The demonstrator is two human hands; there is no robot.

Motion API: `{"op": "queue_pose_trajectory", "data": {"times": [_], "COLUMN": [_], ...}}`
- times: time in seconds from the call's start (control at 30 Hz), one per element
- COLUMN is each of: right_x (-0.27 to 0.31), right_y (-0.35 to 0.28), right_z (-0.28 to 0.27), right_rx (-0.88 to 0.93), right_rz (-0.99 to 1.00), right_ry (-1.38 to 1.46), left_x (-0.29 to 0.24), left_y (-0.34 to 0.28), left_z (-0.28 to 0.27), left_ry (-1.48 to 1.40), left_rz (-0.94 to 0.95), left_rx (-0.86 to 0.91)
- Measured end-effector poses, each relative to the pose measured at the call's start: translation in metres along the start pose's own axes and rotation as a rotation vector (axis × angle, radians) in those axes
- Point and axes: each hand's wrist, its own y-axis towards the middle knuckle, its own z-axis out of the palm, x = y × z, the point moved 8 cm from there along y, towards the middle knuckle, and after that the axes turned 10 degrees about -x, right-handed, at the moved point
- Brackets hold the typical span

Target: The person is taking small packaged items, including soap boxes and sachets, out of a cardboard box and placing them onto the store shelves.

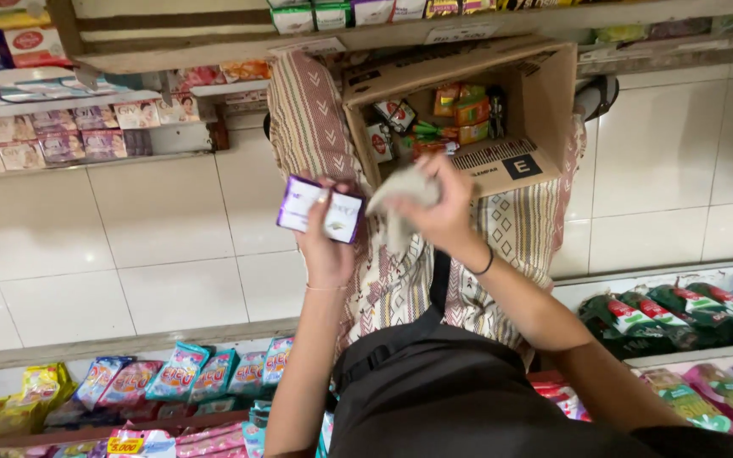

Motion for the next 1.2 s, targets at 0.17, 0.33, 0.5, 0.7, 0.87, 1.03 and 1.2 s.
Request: {"op": "queue_pose_trajectory", "data": {"times": [0.17,0.33,0.5,0.7,0.87,1.03,1.2], "right_x": [0.039,0.041,0.052,-0.005,0.019,0.063,0.027], "right_y": [-0.029,-0.028,-0.020,-0.013,0.017,0.001,-0.016], "right_z": [0.023,0.017,-0.002,-0.032,-0.031,0.021,0.019], "right_rx": [0.129,0.072,0.036,-0.212,-0.291,0.153,0.147], "right_rz": [-0.363,-0.430,-0.420,0.014,0.406,-0.019,0.113], "right_ry": [0.086,0.041,0.024,0.111,0.524,0.047,0.181], "left_x": [0.012,0.025,0.008,0.006,0.000,-0.015,-0.017], "left_y": [-0.011,-0.040,-0.055,-0.045,-0.046,-0.068,-0.070], "left_z": [0.019,0.036,0.055,0.031,0.047,0.100,0.101], "left_ry": [-0.388,-0.614,-0.685,-0.409,-0.203,0.262,0.426], "left_rz": [-0.325,-0.489,-0.493,-0.372,-0.155,0.143,0.178], "left_rx": [-0.050,0.103,0.212,0.137,0.180,0.271,0.265]}}
